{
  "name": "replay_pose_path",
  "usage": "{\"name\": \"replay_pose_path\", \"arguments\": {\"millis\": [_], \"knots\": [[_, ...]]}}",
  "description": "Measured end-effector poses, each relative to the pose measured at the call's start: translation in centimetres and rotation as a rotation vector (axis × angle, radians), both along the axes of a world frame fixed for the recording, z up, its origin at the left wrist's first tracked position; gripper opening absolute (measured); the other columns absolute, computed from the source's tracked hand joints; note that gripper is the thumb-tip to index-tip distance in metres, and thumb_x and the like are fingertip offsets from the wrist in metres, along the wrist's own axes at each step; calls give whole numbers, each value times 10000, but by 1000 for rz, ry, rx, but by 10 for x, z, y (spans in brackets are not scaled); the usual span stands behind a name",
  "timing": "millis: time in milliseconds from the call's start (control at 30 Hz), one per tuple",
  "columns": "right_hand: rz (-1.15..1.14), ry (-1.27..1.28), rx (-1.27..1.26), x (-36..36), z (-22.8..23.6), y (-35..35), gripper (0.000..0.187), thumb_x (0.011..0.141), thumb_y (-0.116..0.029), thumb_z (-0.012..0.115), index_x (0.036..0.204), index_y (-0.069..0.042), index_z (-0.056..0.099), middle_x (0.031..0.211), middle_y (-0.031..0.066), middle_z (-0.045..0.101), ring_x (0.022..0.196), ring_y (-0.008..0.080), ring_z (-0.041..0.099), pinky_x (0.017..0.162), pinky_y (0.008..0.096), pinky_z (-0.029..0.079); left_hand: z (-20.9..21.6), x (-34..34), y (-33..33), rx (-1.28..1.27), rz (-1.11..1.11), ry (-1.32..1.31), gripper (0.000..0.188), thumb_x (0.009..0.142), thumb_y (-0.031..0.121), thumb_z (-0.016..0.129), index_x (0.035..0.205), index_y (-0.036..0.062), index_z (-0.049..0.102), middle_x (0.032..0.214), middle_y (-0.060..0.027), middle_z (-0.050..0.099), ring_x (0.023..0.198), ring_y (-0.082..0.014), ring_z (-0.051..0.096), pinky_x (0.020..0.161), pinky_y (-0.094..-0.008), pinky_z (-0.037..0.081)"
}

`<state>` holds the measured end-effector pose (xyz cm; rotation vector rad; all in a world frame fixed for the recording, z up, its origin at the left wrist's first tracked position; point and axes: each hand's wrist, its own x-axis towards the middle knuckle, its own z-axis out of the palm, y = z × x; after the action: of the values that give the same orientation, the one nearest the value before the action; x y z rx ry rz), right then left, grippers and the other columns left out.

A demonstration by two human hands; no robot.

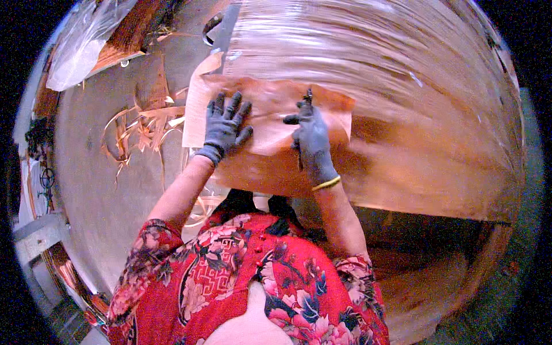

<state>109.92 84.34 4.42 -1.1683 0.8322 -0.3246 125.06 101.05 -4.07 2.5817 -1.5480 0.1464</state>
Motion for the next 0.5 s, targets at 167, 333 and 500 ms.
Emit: {"name": "replay_pose_path", "arguments": {"millis": [167, 333, 500], "knots": [[32, -338, -173, -23, 86, 20, 353, 949, -273, 418, 1186, -15, 464, 816, 93, 603, 425, 27, 378, 369, 184, 308, 15, -6, 8, -1, 44, 76, 594, 813, 506, 469, 1345, 247, 417, 1466, -106, 257, 1340, -429, 161, 1068, -571, 82], [73, -127, 112, -3, 30, 34, 318, 942, -315, 464, 1069, -32, 533, 799, 76, 613, 442, 58, 411, 391, 192, 324, -5, -3, 5, -120, 14, 103, 612, 815, 519, 461, 1348, 225, 409, 1464, -98, 258, 1335, -421, 167, 1070, -573, 75], [3, 160, 219, 3, -45, -5, 332, 938, -373, 427, 943, -64, 551, 756, 73, 631, 436, 82, 410, 385, 220, 336, 1, -4, 9, -114, 32, 152, 560, 858, 440, 448, 1354, 184, 399, 1459, -93, 272, 1355, -367, 169, 1091, -535, 85]]}}
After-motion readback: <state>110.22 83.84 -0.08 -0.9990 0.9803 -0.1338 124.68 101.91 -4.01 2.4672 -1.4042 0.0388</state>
